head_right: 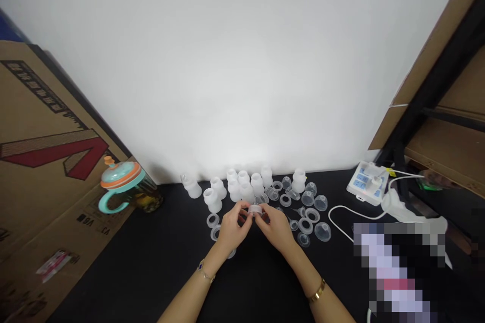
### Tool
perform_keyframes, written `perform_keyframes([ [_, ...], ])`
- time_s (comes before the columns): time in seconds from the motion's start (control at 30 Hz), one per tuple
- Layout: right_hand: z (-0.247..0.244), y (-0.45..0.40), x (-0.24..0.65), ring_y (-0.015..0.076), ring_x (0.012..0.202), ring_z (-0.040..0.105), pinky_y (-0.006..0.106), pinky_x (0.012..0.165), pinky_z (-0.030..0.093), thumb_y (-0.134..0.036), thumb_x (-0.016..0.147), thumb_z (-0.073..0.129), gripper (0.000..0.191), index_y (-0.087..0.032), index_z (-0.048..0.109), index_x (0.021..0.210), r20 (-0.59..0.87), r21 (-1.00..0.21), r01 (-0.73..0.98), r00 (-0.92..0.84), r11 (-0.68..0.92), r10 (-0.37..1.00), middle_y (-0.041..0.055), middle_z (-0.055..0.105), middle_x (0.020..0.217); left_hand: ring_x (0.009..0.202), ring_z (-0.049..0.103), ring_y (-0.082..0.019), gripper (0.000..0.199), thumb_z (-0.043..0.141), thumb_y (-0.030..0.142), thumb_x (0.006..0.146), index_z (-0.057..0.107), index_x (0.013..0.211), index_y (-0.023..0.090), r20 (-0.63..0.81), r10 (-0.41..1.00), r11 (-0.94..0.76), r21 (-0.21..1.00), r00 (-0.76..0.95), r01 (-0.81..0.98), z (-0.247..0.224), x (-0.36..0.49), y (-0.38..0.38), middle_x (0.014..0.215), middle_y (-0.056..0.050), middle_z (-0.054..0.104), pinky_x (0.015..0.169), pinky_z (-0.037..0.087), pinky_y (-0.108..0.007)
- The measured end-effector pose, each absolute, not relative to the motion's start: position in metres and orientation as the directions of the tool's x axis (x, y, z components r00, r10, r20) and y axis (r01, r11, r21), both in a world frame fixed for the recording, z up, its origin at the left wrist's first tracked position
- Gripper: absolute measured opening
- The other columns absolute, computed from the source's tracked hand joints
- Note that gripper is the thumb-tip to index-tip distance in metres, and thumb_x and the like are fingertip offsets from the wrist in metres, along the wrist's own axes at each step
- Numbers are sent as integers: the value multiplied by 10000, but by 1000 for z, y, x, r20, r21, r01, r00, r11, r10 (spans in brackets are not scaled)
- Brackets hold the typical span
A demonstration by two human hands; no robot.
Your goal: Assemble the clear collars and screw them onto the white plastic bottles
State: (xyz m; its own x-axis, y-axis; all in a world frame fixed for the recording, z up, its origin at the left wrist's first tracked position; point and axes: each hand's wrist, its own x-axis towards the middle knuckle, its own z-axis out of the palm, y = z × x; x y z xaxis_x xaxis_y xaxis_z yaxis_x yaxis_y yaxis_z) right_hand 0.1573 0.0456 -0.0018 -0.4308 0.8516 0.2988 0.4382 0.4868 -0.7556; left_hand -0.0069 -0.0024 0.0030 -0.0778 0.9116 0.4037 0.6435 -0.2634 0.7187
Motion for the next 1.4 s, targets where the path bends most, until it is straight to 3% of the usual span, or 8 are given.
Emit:
perform_keyframes([
  [0.37, 0, 43, 155, 185, 617, 619, 265, 589, 452, -344, 894, 530, 236, -208, 714, 953, 300, -739, 463, -424, 490, 854, 25, 698, 725, 754, 702, -169, 251, 564, 146, 846, 571, 1079, 238, 398, 916, -281, 726, -52, 627, 2, -7, -3, 902, -10, 730, 709, 549, -279],
  [1.03, -4, 44, 153, 182, 611, 610, 259, 582, 417, -353, 923, 517, 244, -203, 689, 839, 295, -713, 497, -427, 494, 855, 17, 676, 689, 680, 673, -145, 167, 575, 170, 852, 565, 1006, 235, 378, 922, -269, 774, -78, 574, -1, -4, -1, 823, 11, 711, 624, 521, -243],
  [1.23, -3, 44, 153, 195, 653, 637, 262, 590, 437, -354, 917, 527, 234, -217, 715, 938, 315, -718, 486, -412, 499, 855, 27, 715, 749, 657, 673, -141, 145, 577, 182, 858, 573, 992, 236, 405, 908, -277, 768, -104, 577, -2, -4, -1, 805, 18, 716, 616, 518, -242],
  [1.4, -1, 43, 154, 193, 656, 640, 260, 595, 430, -351, 913, 531, 225, -219, 713, 910, 320, -698, 511, -405, 502, 856, 27, 710, 740, 696, 688, -155, 178, 582, 184, 864, 596, 1032, 239, 421, 902, -266, 717, -97, 644, -3, -5, -1, 840, 6, 736, 655, 535, -262],
])
